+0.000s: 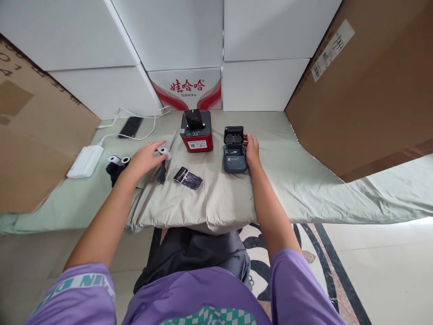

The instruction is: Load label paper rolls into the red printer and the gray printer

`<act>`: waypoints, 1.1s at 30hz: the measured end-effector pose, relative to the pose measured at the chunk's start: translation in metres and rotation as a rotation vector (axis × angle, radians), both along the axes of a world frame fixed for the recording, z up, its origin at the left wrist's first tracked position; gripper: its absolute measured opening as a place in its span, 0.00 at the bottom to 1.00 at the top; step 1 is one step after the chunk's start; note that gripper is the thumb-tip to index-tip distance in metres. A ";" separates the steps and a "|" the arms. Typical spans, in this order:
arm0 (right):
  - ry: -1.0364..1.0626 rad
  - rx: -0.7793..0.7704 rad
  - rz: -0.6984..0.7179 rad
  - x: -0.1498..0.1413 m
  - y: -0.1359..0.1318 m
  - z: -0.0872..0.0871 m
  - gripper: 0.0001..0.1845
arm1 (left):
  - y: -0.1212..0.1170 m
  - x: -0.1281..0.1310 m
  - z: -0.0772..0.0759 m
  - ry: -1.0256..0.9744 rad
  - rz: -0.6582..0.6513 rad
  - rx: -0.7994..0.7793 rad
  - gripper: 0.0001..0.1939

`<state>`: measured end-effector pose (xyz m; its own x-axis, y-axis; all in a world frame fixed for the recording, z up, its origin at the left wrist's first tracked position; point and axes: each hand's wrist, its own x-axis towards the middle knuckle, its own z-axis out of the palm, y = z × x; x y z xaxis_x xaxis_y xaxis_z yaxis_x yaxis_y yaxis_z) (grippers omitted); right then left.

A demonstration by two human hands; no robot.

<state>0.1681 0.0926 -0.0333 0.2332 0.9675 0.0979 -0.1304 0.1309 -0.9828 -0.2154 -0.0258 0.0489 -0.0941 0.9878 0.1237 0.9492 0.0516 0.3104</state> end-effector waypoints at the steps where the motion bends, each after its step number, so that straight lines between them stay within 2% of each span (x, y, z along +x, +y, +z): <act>1: 0.003 0.001 0.000 0.000 0.000 0.000 0.25 | 0.006 -0.002 0.001 0.014 -0.027 -0.044 0.30; 5: 0.005 -0.008 -0.001 -0.001 -0.004 0.003 0.25 | 0.017 -0.002 0.008 0.062 -0.050 -0.130 0.23; 7: -0.004 -0.003 0.000 0.000 -0.005 0.003 0.24 | 0.015 -0.001 0.014 0.050 -0.027 -0.087 0.20; 9: -0.008 0.004 0.003 0.000 -0.005 0.003 0.24 | 0.012 -0.001 0.021 -0.018 0.016 0.027 0.18; 11: -0.005 0.006 0.003 0.000 -0.003 0.002 0.24 | 0.008 0.001 0.025 -0.194 0.049 0.161 0.16; 14: -0.020 -0.004 0.005 0.000 -0.001 0.001 0.26 | 0.010 0.014 0.025 -0.621 0.023 0.285 0.14; 16: -0.074 -0.003 0.008 0.000 -0.001 0.003 0.28 | 0.014 0.032 0.021 -0.878 -0.027 0.314 0.15; 19: -0.276 0.100 -0.061 0.001 -0.010 0.014 0.27 | 0.025 0.074 0.013 -1.085 -0.114 0.268 0.16; 22: -0.519 0.348 -0.116 0.000 -0.028 0.033 0.22 | 0.038 0.124 0.006 -1.127 -0.270 0.168 0.14; 25: -0.596 0.483 0.042 -0.004 -0.046 0.049 0.21 | 0.051 0.168 0.002 -1.100 -0.413 0.150 0.12; 27: -0.598 0.465 0.130 -0.004 -0.051 0.053 0.22 | 0.059 0.186 0.000 -1.092 -0.470 0.145 0.11; 29: -0.582 0.425 0.149 0.001 -0.049 0.053 0.24 | 0.065 0.194 -0.006 -1.100 -0.535 0.150 0.12; 33: -0.492 0.334 0.155 0.018 -0.033 0.044 0.23 | 0.065 0.190 -0.034 -0.978 -0.574 0.261 0.13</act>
<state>0.1858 0.0595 0.0109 -0.0567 0.8852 0.4618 0.2861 0.4576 -0.8419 -0.0254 0.0394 0.0148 0.1911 0.8715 0.4517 0.1616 -0.4818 0.8612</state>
